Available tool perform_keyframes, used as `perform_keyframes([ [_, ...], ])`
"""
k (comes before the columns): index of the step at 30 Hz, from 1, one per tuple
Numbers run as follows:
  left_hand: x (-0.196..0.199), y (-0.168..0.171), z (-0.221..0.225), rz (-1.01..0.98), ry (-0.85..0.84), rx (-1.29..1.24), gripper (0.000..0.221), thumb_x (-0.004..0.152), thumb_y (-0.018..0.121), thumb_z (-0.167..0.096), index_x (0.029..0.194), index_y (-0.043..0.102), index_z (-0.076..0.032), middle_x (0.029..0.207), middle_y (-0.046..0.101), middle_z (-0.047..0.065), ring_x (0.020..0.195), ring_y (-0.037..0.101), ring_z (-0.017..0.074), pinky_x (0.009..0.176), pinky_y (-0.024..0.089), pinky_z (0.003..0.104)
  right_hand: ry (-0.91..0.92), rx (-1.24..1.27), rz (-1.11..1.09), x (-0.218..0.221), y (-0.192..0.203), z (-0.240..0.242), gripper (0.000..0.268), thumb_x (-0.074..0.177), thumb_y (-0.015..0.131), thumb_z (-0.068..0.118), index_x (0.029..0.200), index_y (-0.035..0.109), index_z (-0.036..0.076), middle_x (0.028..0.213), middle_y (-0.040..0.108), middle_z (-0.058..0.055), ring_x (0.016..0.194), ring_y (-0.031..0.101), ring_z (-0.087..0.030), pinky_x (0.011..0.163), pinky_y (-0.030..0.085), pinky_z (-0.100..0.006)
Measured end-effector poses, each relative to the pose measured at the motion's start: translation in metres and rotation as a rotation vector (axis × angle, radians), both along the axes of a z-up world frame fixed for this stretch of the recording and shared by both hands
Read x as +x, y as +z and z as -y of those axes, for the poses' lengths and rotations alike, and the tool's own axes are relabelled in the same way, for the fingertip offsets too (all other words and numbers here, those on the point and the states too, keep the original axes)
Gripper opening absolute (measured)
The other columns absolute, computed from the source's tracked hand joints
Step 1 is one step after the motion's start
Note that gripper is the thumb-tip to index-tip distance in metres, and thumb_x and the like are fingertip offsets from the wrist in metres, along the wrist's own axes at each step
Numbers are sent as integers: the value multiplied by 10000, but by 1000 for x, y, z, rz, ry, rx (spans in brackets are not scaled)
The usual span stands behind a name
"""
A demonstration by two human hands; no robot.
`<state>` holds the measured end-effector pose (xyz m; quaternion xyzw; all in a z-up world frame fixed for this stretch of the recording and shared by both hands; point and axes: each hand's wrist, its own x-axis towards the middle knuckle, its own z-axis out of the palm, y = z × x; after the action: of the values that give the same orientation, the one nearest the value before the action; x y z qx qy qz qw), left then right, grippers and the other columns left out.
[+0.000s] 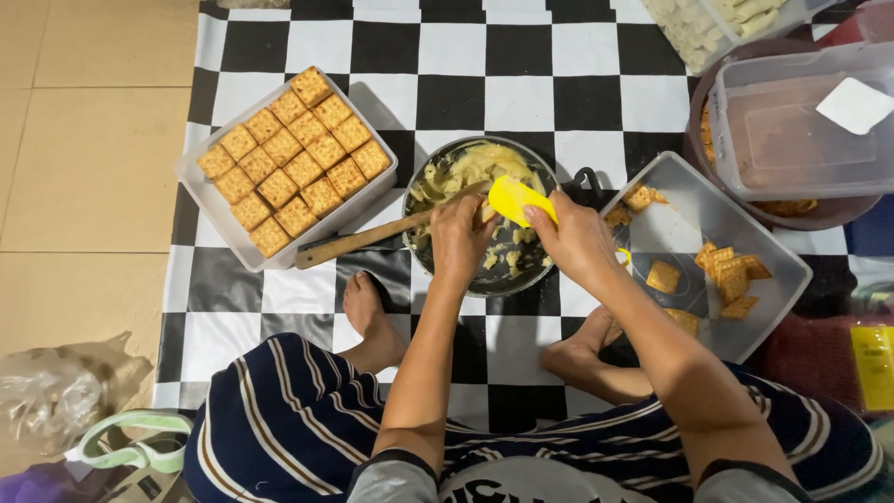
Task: Assembling biscuit sandwiches by spreading a yellow filling onto crackers and topping them with another cracker.
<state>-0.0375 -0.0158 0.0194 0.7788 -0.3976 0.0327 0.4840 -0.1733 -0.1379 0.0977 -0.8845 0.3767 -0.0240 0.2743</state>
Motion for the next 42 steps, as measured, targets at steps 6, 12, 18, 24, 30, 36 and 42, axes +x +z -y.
perform_keyframes([
  [6,2,7,-2,5,8,-36,236,815,876,-194,916,676,-119,640,652,-5,711,681,200,931,452,357,21,-108,-89,-2,1,13,506,1053,467,568,1076,632,91,821,719,-200,853,722,-423,735,540,-515],
  [12,4,-4,0,-21,-33,-15,218,802,874,-137,918,692,-105,599,609,11,665,654,215,916,431,364,40,-59,-6,-3,6,0,461,1054,521,513,1069,657,73,832,724,-209,837,721,-423,715,542,-489],
  [18,3,1,-5,-35,-73,-16,230,809,866,-113,968,700,-110,710,692,34,803,707,233,951,414,382,44,-50,-11,-5,-1,4,476,1048,515,539,1079,657,86,861,739,-189,868,728,-413,757,556,-478],
  [24,2,18,-13,-227,-87,-60,252,827,852,-112,1031,705,-110,797,749,69,842,726,232,1009,398,400,42,-153,-217,1,-50,32,471,1030,496,499,1093,631,52,919,743,-252,945,725,-450,819,554,-539],
  [30,17,-21,-11,-906,64,-384,344,831,854,-119,1109,671,-30,923,726,152,884,679,191,800,591,360,-83,165,-260,-16,-192,81,663,1012,454,584,1188,684,-12,1145,714,-292,1180,640,-463,999,473,-585],
  [36,19,-33,-6,-1202,72,-582,511,722,943,-52,1126,654,67,964,745,213,868,742,246,720,655,384,-151,114,-328,-52,-265,79,600,1016,495,453,1094,728,-94,1081,714,-339,1134,660,-477,965,506,-562],
  [42,4,-11,2,-957,26,-419,351,721,954,-124,994,765,-8,832,768,89,762,697,81,667,611,255,-232,184,-400,-66,-255,63,595,1049,481,432,1173,686,-113,1138,694,-341,1156,649,-470,958,525,-559],
])
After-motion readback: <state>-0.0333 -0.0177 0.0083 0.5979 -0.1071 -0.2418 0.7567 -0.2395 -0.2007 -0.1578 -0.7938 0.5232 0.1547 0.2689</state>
